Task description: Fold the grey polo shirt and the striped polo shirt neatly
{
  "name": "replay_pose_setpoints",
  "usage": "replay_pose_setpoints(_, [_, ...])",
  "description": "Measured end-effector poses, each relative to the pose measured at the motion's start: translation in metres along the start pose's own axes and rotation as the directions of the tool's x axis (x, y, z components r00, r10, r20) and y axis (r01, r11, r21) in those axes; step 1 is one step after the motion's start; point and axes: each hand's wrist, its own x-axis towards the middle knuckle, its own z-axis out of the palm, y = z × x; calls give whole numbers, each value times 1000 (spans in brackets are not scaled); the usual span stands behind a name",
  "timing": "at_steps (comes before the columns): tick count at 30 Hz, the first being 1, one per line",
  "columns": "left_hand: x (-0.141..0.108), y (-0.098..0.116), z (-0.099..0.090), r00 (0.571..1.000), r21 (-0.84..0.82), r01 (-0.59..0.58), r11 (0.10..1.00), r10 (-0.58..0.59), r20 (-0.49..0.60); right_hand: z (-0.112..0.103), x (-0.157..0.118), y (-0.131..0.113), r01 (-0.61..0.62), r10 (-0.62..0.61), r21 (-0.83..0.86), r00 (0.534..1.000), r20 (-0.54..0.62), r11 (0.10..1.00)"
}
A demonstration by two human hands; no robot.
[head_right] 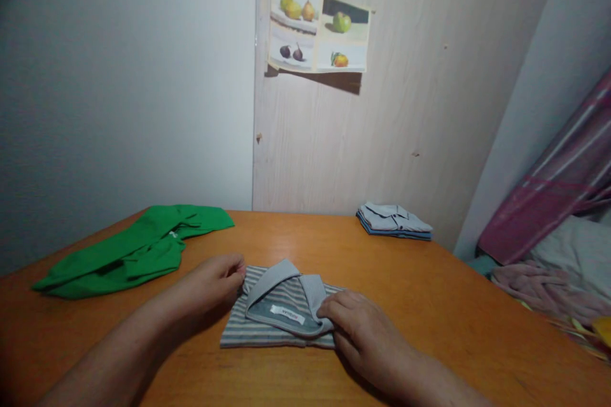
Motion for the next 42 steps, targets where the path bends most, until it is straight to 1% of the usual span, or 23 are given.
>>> replay_pose_setpoints(3, [-2,12,4,992,83,-122,989,123,-10,0,0,2,-6,7,18,1000,-25,1000])
replay_pose_setpoints(7, [-9,19,15,962,161,-272,949,270,36,1,-2,7,-25,25,0,997,-69,1000])
replay_pose_setpoints(9, [-9,19,20,953,248,-302,921,299,49,1,-3,10,-33,32,-10,996,-82,999])
replay_pose_setpoints(12, [-7,20,26,950,363,-305,881,310,44,-2,-3,13,-41,39,-12,993,-113,999])
replay_pose_setpoints(15, [-9,25,24,929,396,-340,853,369,4,-5,-4,16,-41,41,3,985,-170,999])
replay_pose_setpoints(17, [-13,29,20,916,383,-378,843,400,22,-6,-6,17,-42,44,19,981,-191,999])
replay_pose_setpoints(19, [-18,32,18,920,346,-392,853,376,114,-6,-10,16,-33,37,27,984,-173,999])
replay_pose_setpoints(22, [-24,34,18,926,294,-343,892,268,267,-5,-17,15,-12,15,29,995,-102,1000])
replay_pose_setpoints(24, [-26,35,19,928,280,-306,910,219,302,-5,-20,15,-14,19,62,997,-80,998])
replay_pose_setpoints(26, [-27,37,19,934,274,-292,916,212,287,-7,-19,17,-44,59,147,993,-100,988])
replay_pose_setpoints(28, [-29,40,18,939,269,-290,918,218,267,-9,-13,21,-121,163,269,977,-141,956])
replay_pose_setpoints(31, [-32,43,18,932,281,-293,914,208,297,-9,6,30,-258,366,447,914,-175,857])
replay_pose_setpoints(32, [-32,43,19,927,293,-302,907,208,312,-8,13,34,-283,404,487,901,-161,826])
replay_pose_setpoints(33, [-32,42,21,924,310,-315,897,215,317,-6,20,38,-295,419,517,897,-139,804])
replay_pose_setpoints(35, [-29,38,25,922,354,-347,868,246,301,-1,32,46,-303,394,555,918,-48,774])
replay_pose_setpoints(37, [-24,32,29,920,398,-378,836,291,264,4,38,50,-308,344,539,938,36,784])
replay_pose_setpoints(38, [-20,29,30,918,421,-391,818,314,241,6,39,50,-311,329,508,943,57,803])
replay_pose_setpoints(40, [-12,21,31,920,472,-391,790,348,179,9,35,42,-324,331,413,942,55,851])
replay_pose_setpoints(42, [-3,11,31,935,517,-339,786,341,96,9,26,24,-346,353,324,935,39,880])
